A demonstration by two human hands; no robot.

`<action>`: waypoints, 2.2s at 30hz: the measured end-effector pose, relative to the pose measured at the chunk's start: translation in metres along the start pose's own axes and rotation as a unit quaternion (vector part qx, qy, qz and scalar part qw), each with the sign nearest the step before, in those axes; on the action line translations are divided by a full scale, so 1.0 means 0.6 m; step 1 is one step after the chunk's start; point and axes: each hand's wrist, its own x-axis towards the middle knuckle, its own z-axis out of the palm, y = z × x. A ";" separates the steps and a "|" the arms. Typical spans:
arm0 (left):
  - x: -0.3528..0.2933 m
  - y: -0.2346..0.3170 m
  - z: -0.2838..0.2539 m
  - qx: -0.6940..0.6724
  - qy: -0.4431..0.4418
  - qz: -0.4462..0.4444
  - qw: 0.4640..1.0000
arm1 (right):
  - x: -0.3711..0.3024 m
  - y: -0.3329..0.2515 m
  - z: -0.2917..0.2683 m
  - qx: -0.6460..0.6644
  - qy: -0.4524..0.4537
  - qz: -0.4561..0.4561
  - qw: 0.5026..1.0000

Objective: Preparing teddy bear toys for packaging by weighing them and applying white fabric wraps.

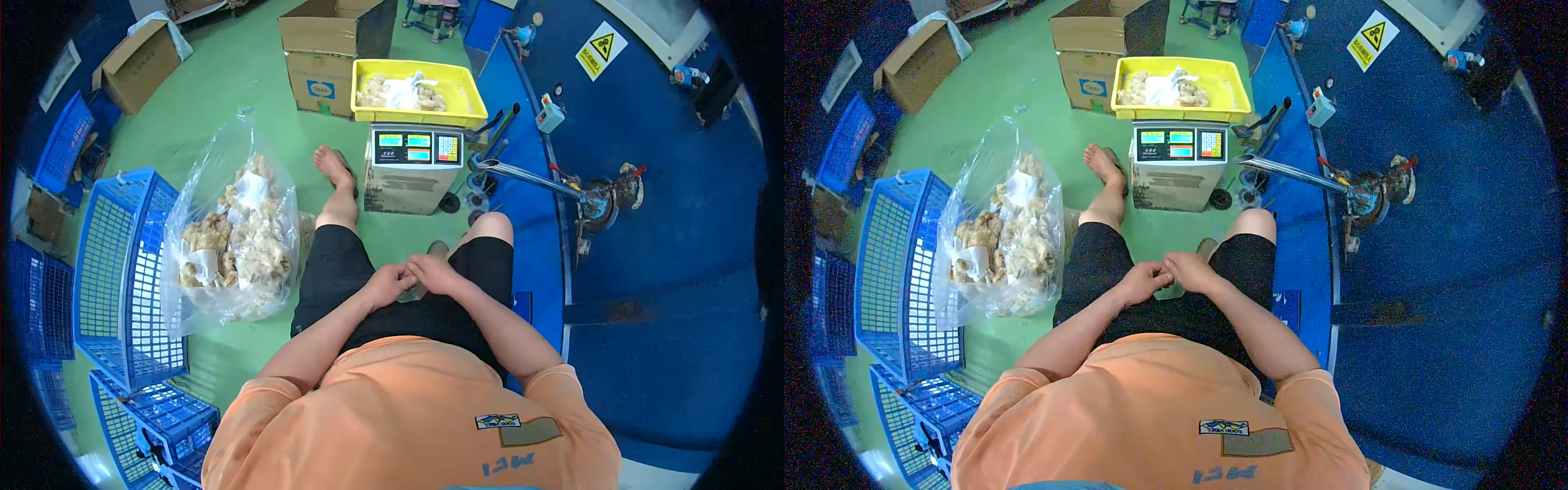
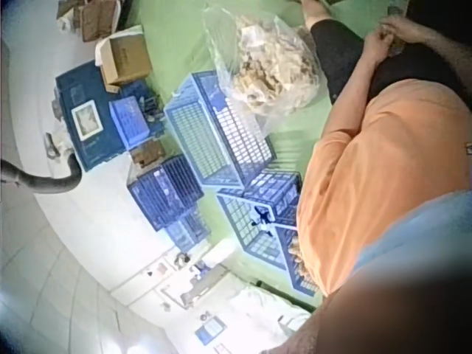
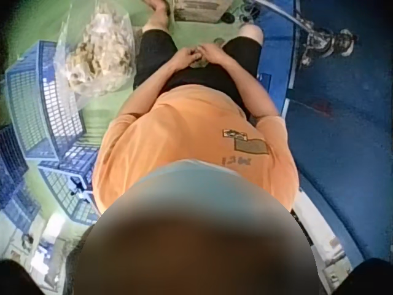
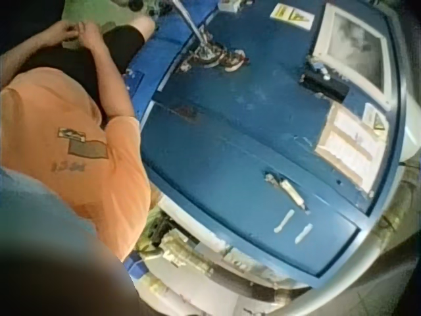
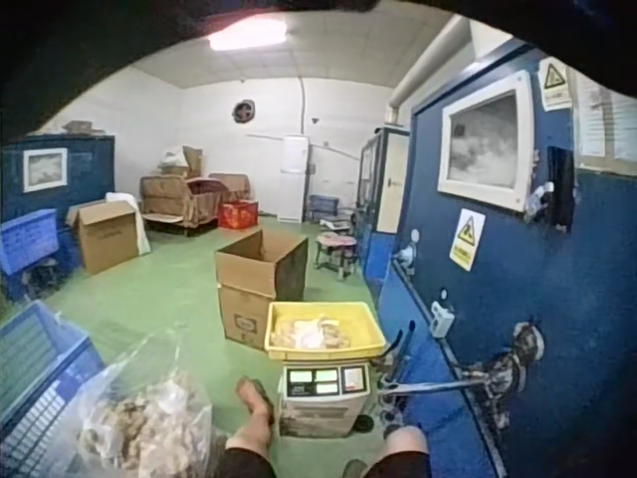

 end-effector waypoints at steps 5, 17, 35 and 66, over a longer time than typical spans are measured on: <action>-0.006 0.018 -0.002 -0.015 -0.005 0.002 1.000 | -0.009 -0.008 -0.004 -0.025 -0.004 0.002 1.000; -0.011 0.038 -0.007 -0.024 0.006 -0.009 1.000 | -0.019 -0.005 -0.006 0.012 -0.007 0.031 0.999; -0.004 0.020 -0.012 -0.065 0.020 -0.010 0.998 | -0.025 -0.003 0.011 0.000 -0.056 0.013 0.998; 0.031 -0.012 0.005 -0.076 0.040 -0.037 0.996 | -0.025 -0.048 -0.053 -0.101 -0.078 0.009 0.992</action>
